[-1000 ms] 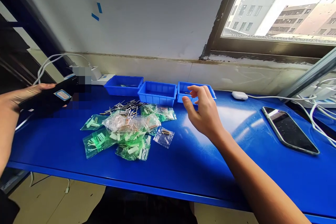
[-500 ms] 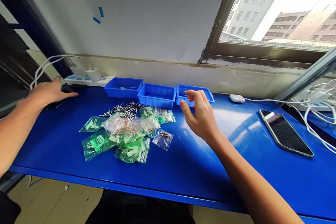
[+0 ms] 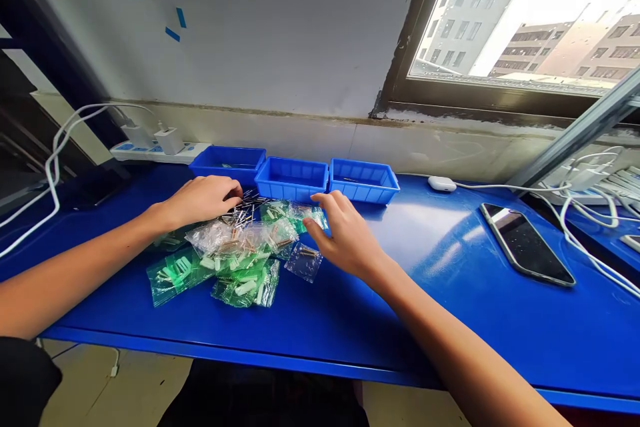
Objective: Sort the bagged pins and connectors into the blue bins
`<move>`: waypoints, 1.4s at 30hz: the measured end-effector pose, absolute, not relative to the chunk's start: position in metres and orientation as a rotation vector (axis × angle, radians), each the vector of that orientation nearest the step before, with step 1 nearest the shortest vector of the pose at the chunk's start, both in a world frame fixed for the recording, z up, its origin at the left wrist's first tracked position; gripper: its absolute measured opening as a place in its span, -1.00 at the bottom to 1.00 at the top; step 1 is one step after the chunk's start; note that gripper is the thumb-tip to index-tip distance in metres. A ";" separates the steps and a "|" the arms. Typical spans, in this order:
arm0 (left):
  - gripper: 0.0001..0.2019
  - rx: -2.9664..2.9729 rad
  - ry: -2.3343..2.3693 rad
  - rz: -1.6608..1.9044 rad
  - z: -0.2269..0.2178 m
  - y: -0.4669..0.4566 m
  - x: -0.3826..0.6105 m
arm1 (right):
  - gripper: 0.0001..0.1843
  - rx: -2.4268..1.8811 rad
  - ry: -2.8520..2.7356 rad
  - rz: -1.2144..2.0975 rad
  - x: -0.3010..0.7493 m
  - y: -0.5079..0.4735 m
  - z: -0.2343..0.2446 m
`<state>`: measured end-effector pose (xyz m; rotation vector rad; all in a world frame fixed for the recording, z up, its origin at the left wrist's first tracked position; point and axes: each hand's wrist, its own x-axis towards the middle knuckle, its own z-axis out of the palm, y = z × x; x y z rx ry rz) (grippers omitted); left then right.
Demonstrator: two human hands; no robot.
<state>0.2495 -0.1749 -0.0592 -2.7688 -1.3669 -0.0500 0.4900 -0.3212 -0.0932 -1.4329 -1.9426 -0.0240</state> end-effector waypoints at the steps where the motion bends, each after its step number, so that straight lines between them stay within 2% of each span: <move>1: -0.77 -2.785 -1.361 -0.098 -0.059 -0.174 0.250 | -0.67 -1.433 -1.961 -0.015 0.489 -0.321 -0.094; 4: -0.82 -2.921 -1.380 -0.420 -0.061 -0.177 0.248 | -0.67 -1.430 -1.990 0.004 0.488 -0.322 -0.096; 10: -0.79 -3.136 -1.618 -1.687 -0.056 -0.218 0.264 | -0.70 -1.363 -1.972 0.035 0.477 -0.325 -0.095; 12: -0.81 -3.279 -1.547 -1.832 -0.053 -0.237 0.278 | -0.74 -1.314 -1.942 -0.004 0.471 -0.326 -0.094; 17: -0.79 -3.653 -1.547 -1.670 -0.051 -0.258 0.297 | -0.93 -1.244 -1.886 -0.132 0.462 -0.328 -0.093; 20: -0.80 -3.653 -1.529 -1.603 -0.057 -0.256 0.293 | -0.89 -1.272 -1.880 -0.191 0.461 -0.327 -0.094; 27: -0.87 -3.264 -1.090 -1.170 -0.064 -0.261 0.278 | -0.82 -1.321 -1.866 -0.207 0.460 -0.325 -0.098; 39: -0.89 -3.194 -0.835 -1.029 -0.065 -0.260 0.271 | -0.81 -1.242 -1.869 -0.138 0.456 -0.329 -0.097; 42: -0.86 -3.199 -0.807 -0.996 -0.065 -0.259 0.270 | -0.89 -1.233 -1.880 -0.124 0.456 -0.330 -0.098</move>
